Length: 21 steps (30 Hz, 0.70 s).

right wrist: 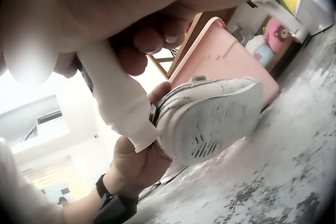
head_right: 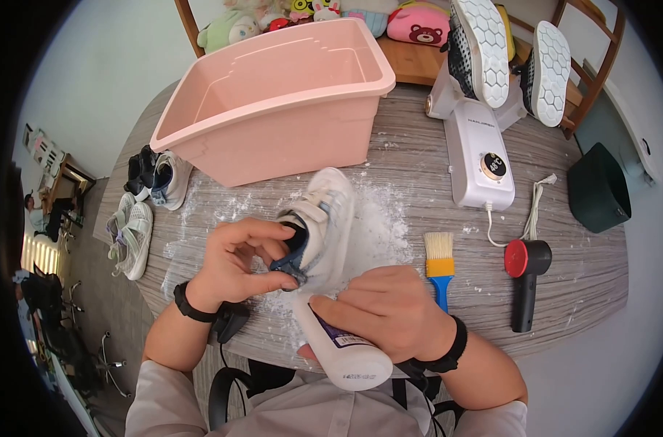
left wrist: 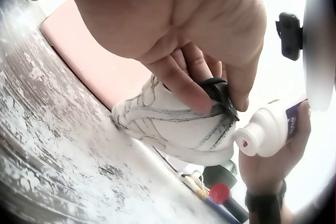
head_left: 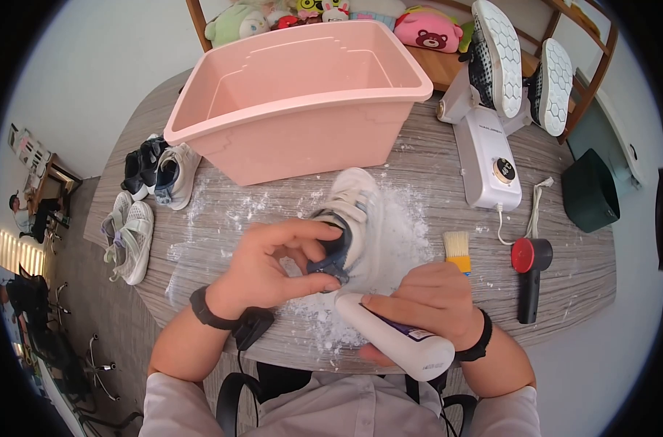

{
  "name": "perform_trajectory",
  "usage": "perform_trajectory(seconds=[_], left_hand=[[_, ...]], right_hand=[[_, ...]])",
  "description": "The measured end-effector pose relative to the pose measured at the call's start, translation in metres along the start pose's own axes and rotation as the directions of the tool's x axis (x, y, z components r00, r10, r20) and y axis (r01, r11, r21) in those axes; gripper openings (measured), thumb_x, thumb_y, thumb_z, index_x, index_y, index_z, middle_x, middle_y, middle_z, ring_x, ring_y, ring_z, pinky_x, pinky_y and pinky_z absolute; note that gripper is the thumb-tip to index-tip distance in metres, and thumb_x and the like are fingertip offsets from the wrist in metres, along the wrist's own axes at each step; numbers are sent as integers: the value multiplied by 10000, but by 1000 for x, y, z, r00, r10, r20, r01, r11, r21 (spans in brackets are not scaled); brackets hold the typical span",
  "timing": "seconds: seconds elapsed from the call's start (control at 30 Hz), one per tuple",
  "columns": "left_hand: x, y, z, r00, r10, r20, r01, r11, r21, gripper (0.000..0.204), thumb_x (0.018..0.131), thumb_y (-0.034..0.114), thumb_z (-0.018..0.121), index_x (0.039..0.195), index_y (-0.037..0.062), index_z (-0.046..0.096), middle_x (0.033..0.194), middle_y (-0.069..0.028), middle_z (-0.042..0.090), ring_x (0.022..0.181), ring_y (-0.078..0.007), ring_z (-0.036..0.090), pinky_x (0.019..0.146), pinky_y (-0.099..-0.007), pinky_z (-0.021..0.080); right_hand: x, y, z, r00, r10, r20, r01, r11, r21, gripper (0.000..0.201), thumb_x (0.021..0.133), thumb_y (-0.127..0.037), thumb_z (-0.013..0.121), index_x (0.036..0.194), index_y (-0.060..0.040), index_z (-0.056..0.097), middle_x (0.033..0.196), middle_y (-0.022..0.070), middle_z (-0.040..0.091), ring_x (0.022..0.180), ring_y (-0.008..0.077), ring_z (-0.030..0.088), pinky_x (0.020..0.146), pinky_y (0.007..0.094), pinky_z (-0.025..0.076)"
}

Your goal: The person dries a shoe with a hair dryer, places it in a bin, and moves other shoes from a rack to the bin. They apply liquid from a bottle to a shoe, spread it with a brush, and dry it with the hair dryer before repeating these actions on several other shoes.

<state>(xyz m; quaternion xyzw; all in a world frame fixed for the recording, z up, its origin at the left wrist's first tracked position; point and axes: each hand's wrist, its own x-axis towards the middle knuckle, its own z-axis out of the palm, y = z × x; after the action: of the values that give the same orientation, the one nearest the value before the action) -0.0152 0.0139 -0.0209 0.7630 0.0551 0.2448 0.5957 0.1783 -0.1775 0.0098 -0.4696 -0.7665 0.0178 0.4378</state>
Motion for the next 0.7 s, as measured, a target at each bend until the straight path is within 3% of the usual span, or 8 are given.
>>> perform_trajectory(seconds=[0.13,0.2,0.3,0.43,0.6,0.67,0.7], left_hand=[[-1,-1,-1,993,85,-77,-74,988,133,477,703,-6,943,1139,-9,749,853,-95,762,702,-112,707,597,-226,542],[3,12,1,963,269,20,-250,863,439,336,706,17,935,1008,20,789,826,-91,760,630,-134,696,549,-234,532],[6,7,2,959,284,25,-267,866,422,269,698,38,931,932,35,798,798,-84,753,596,-143,686,514,-237,518],[5,8,5,971,235,51,-236,889,393,278,702,47,921,951,37,798,769,-78,738,588,-137,676,510,-238,510],[5,11,-1,958,203,205,-273,864,422,235,720,72,896,928,59,788,732,-49,692,579,-153,662,506,-259,503],[5,11,-5,964,176,201,-246,880,407,222,722,73,894,911,61,777,736,-46,690,592,-156,666,513,-260,505],[4,11,-6,969,143,200,-213,893,395,211,725,75,891,895,62,767,740,-44,688,605,-159,671,519,-261,507]], right_hand=[[0,2,5,997,-6,-76,2,999,-53,449,721,-289,906,1044,-17,751,665,11,569,509,166,540,471,292,412],[0,3,8,992,-12,-125,5,999,-54,469,717,-287,914,1062,-15,748,658,10,555,513,169,543,474,292,417],[0,7,7,997,17,-73,-20,999,-42,468,720,-290,920,1063,-24,748,671,18,587,521,177,570,482,295,437],[-3,13,0,998,60,-15,-61,996,-63,416,713,-331,915,1004,-62,789,638,8,645,510,188,612,495,277,454],[-8,-1,-55,955,244,-171,-281,927,-246,345,704,-232,892,980,-47,798,817,78,727,663,229,694,596,312,544],[-24,0,-74,919,255,-302,-345,889,-300,399,709,-216,877,1038,-10,789,923,117,745,791,240,710,697,318,565],[-32,-9,-84,899,329,-289,-423,825,-374,420,716,-158,876,1097,-11,778,1044,125,718,917,247,704,798,332,567]])
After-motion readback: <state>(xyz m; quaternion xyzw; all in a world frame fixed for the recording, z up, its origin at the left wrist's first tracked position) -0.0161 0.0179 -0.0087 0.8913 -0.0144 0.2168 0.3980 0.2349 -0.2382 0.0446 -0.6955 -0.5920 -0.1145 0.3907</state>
